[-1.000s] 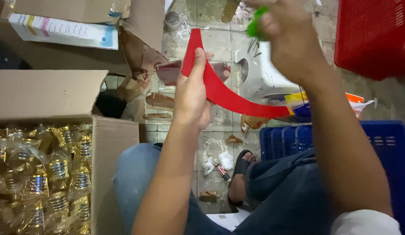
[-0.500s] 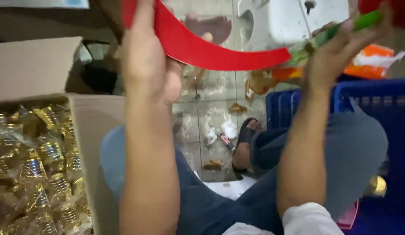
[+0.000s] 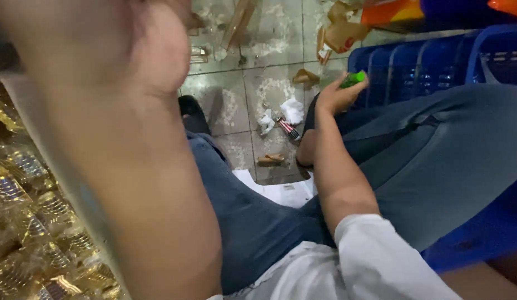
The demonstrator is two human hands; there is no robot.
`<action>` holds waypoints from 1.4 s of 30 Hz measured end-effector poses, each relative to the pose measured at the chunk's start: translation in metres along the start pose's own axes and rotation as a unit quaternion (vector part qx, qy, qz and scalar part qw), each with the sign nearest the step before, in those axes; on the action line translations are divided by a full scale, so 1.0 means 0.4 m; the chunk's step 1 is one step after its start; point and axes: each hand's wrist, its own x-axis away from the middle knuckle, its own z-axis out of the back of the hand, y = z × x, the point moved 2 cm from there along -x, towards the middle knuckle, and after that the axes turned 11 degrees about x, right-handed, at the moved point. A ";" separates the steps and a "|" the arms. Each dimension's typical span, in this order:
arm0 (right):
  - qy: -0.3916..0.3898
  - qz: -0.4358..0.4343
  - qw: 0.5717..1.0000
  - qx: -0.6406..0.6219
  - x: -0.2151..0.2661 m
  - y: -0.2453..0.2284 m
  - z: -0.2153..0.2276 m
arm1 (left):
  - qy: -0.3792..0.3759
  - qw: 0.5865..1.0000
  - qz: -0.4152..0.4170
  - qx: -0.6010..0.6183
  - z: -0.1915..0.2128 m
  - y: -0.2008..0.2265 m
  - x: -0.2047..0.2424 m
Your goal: Cleaning red plastic trophy components with a cloth and assembling them onto bases.
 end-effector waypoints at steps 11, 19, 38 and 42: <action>0.049 0.002 0.999 0.021 -0.073 0.181 -0.166 | 0.055 0.998 0.015 -0.001 0.113 0.005 -0.022; 0.007 -0.128 0.992 0.004 -0.103 0.305 -0.237 | 0.065 0.997 0.033 0.007 0.547 0.050 -0.257; -0.264 0.058 0.958 0.092 0.171 0.210 -0.089 | 0.054 0.996 0.069 0.030 -0.049 -0.075 0.097; -0.474 0.083 0.858 0.182 0.246 0.213 -0.091 | 0.001 0.999 0.018 0.047 -0.159 0.002 0.051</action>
